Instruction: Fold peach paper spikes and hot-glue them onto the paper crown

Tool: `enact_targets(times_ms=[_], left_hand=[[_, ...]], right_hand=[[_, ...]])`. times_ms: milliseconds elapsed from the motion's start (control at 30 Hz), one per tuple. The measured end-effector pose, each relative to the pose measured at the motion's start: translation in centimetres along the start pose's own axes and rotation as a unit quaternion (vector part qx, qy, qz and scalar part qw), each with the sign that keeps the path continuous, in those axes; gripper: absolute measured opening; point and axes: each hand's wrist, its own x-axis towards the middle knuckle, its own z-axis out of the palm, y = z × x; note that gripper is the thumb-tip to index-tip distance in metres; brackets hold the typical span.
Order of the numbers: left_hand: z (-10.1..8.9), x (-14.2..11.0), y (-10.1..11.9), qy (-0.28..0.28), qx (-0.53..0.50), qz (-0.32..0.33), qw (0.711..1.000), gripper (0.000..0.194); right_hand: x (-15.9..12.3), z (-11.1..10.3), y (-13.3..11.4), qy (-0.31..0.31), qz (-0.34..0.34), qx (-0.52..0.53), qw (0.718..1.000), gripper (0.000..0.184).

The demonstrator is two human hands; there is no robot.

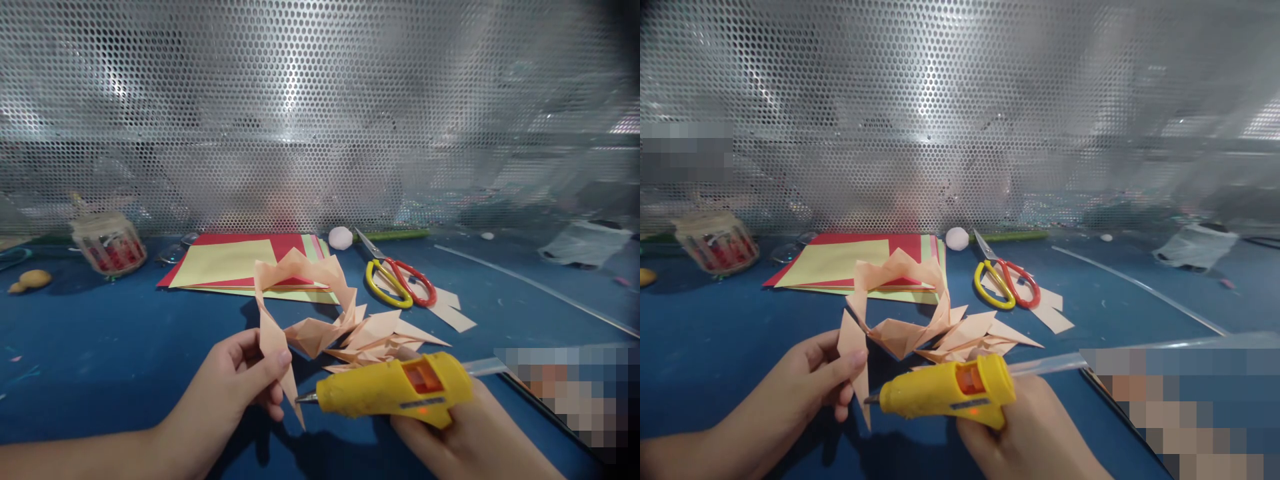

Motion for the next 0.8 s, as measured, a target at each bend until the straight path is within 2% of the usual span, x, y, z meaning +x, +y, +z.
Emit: enact_targets(times_ms=[500,800], left_hand=[[-0.19,0.02,-0.16,-0.001,-0.013,-0.001,1.0,0.039],[-0.28,0.09,-0.31,-0.004,-0.02,0.001,1.0,0.041]], right_hand=[[0.04,0.12,0.02,0.01,-0.013,-0.003,1.0,0.029],[-0.3,0.2,0.47,-0.011,0.002,0.01,1.0,0.028]])
